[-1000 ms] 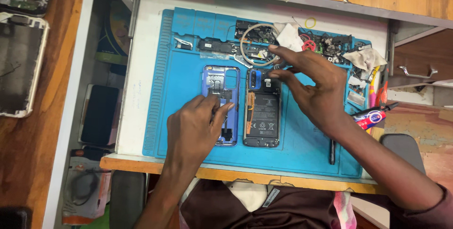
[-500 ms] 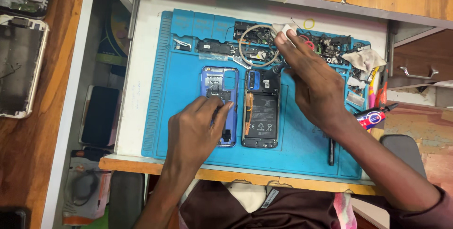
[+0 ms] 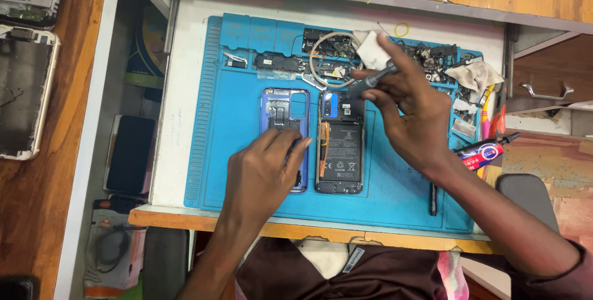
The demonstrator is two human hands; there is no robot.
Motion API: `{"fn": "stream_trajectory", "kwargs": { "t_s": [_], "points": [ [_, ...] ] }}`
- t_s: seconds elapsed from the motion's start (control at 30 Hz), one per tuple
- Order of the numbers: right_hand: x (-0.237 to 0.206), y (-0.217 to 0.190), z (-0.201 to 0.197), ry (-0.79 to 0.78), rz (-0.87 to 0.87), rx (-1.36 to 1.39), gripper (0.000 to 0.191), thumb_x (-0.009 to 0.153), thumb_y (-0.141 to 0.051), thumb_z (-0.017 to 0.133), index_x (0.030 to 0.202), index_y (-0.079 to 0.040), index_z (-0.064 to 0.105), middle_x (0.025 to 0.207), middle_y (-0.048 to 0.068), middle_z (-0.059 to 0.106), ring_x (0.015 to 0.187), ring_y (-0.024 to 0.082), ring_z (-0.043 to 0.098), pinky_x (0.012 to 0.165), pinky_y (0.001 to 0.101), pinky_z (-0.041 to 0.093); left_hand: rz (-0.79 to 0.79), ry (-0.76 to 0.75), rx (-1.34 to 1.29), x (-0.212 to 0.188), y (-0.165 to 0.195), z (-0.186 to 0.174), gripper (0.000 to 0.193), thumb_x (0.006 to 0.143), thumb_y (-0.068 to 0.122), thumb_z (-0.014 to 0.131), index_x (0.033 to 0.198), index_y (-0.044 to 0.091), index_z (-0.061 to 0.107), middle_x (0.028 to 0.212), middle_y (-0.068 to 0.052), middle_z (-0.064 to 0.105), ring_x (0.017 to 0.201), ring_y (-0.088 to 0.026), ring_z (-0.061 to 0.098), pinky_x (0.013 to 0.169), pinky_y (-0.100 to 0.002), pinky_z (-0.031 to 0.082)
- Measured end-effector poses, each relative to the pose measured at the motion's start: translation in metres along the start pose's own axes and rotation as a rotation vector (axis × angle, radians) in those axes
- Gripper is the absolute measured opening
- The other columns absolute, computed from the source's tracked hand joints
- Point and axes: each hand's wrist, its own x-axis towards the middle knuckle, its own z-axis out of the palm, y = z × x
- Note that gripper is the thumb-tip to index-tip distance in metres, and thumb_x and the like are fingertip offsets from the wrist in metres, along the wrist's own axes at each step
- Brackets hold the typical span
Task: The person uses a screwdriver to remove screws from the back of a disassembled smartphone. They then use their fingers to lift and remove a small internal component from the phone's chassis.
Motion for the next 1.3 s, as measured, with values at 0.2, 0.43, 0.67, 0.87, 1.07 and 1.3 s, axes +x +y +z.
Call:
{"fn": "stream_trajectory", "kwargs": {
  "t_s": [0.2,0.43,0.67,0.87,1.07,1.3],
  "points": [
    [-0.009,0.008,-0.005,0.012,0.012,0.138,0.067,0.106,0.016,0.058,0.164,-0.005,0.03,0.127,0.018,0.074,0.126,0.025,0.072,0.104,0.034,0.06,0.089,0.01,-0.028,0.002,0.015,0.015,0.026,0.095,0.021,0.074,0.109,0.0,0.071,0.092,-0.013,0.072,0.068,-0.028,0.072,0.057,-0.036,0.057],
    [-0.015,0.009,-0.01,0.012,0.036,-0.018,0.071,0.099,0.019,0.059,0.161,-0.005,0.033,0.125,0.017,0.074,0.118,0.021,0.073,0.099,0.0283,0.061,0.079,-0.052,-0.028,-0.004,0.02,0.02,0.023,0.094,0.019,0.073,0.107,0.001,0.072,0.09,-0.012,0.071,0.069,-0.028,0.072,0.057,-0.038,0.057],
    [-0.016,0.004,0.004,0.016,0.047,0.024,0.07,0.102,0.02,0.056,0.163,-0.005,0.031,0.124,0.019,0.074,0.122,0.023,0.072,0.103,0.0297,0.061,0.104,-0.062,-0.03,-0.012,0.008,0.007,0.02,0.094,0.016,0.073,0.107,0.0,0.072,0.091,-0.012,0.071,0.072,-0.029,0.072,0.06,-0.039,0.057],
    [-0.018,0.001,0.025,-0.031,0.136,0.315,0.067,0.104,0.014,0.056,0.163,-0.005,0.028,0.125,0.022,0.073,0.119,0.027,0.074,0.101,0.0355,0.062,0.112,-0.005,-0.066,-0.014,-0.007,-0.003,0.027,0.092,0.018,0.076,0.11,-0.003,0.072,0.094,-0.013,0.071,0.07,-0.028,0.072,0.058,-0.037,0.057],
    [-0.018,0.007,0.034,-0.034,0.127,0.407,0.067,0.105,0.012,0.057,0.162,-0.005,0.028,0.126,0.024,0.072,0.122,0.028,0.073,0.103,0.0392,0.062,0.165,0.039,-0.038,-0.014,-0.017,-0.002,0.014,0.097,0.014,0.074,0.097,0.001,0.074,0.087,-0.009,0.073,0.07,-0.024,0.072,0.058,-0.034,0.057],
    [-0.013,0.022,0.025,0.109,0.049,0.105,0.067,0.109,0.017,0.056,0.165,-0.007,0.029,0.132,0.024,0.072,0.124,0.023,0.071,0.108,0.0343,0.061,0.012,0.061,0.062,-0.006,-0.026,0.003,0.016,0.094,0.017,0.074,0.091,0.002,0.075,0.073,-0.011,0.071,0.055,-0.025,0.068,0.049,-0.037,0.052]
  ]
}}
